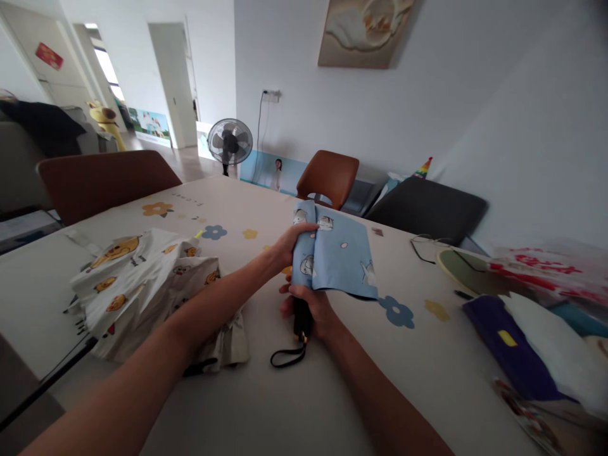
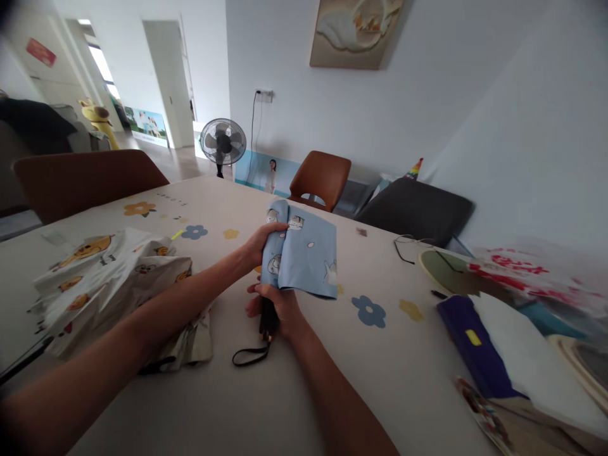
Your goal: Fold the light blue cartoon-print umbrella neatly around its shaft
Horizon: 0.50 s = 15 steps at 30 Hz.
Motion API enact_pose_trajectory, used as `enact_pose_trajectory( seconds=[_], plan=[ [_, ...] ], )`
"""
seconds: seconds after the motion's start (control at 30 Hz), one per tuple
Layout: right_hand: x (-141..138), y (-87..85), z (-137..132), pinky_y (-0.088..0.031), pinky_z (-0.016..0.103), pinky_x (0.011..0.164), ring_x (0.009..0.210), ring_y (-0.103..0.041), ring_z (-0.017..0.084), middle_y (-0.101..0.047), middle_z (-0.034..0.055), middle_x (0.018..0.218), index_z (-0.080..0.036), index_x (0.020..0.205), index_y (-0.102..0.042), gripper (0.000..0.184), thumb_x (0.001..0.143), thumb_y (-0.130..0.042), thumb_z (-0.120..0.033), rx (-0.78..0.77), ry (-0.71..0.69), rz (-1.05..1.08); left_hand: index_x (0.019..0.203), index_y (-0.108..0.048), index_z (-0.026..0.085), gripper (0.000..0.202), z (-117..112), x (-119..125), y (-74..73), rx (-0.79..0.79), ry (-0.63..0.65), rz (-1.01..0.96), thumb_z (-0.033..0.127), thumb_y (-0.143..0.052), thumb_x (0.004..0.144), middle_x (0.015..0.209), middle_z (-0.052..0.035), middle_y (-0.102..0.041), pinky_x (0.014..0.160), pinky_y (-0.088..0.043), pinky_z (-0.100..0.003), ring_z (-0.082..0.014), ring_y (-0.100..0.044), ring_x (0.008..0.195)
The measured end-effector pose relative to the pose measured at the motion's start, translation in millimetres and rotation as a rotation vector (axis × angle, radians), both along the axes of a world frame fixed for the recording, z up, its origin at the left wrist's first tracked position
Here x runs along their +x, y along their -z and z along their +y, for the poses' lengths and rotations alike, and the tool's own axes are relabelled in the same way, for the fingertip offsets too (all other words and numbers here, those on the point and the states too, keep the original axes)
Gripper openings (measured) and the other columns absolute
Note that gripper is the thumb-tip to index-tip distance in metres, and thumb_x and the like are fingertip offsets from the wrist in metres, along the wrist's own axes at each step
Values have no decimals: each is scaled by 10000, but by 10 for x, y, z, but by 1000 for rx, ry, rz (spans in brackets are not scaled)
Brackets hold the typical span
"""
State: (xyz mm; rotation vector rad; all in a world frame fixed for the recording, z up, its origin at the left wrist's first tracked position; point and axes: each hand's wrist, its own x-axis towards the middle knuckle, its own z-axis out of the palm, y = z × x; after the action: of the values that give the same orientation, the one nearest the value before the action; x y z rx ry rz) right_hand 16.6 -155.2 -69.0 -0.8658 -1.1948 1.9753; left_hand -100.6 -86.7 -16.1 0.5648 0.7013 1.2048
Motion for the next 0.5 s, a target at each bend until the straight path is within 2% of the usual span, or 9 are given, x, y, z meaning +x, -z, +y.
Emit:
enact_pose_trajectory(
  seconds=[0.03,0.1,0.23,0.3,0.4,0.5],
  plan=[
    [-1,15,-7,-453,217,387,370,-542,112,-630,10,544,-140,695,-589,126,647,-615,-254,26,14,-46,816,-631,120,212,9,5,21,-17,8,-1,300,-617,706,685,-58,-657,734,-509,-329,-172,-615,622],
    [-7,37,-21,-394,199,348,288,-442,91,-496,-26,348,-155,540,-524,190,664,-583,-287,62,46,-125,839,-630,123,265,43,-5,69,-51,-6,10,360,-614,721,701,-61,-661,725,-510,-332,-178,-620,638],
    [-10,39,-44,-379,200,338,270,-387,85,-428,-54,308,-182,516,-476,242,679,-542,-349,-39,0,-160,844,-606,132,368,184,-149,182,-54,-109,16,486,-573,747,680,-55,-634,705,-503,-316,-174,-604,646],
    [-11,29,-49,-376,188,346,281,-395,80,-417,-62,315,-186,528,-465,254,697,-523,-367,-95,-44,-157,859,-578,143,362,272,-267,227,-70,-214,49,492,-519,781,653,-39,-597,679,-491,-300,-161,-583,637],
    [-32,19,-47,-353,176,338,297,-425,83,-423,-60,327,-187,541,-459,256,716,-506,-368,-110,-29,-159,901,-542,155,281,369,-404,246,-109,-438,249,414,-506,800,715,-34,-572,684,-463,-276,-144,-564,698],
    [-72,23,-50,-343,183,322,290,-422,88,-429,-60,330,-188,543,-462,256,717,-520,-366,-106,58,-163,912,-544,174,215,372,-391,182,35,-619,569,302,-578,742,894,-57,-586,783,-432,-280,-158,-551,878]
  ],
)
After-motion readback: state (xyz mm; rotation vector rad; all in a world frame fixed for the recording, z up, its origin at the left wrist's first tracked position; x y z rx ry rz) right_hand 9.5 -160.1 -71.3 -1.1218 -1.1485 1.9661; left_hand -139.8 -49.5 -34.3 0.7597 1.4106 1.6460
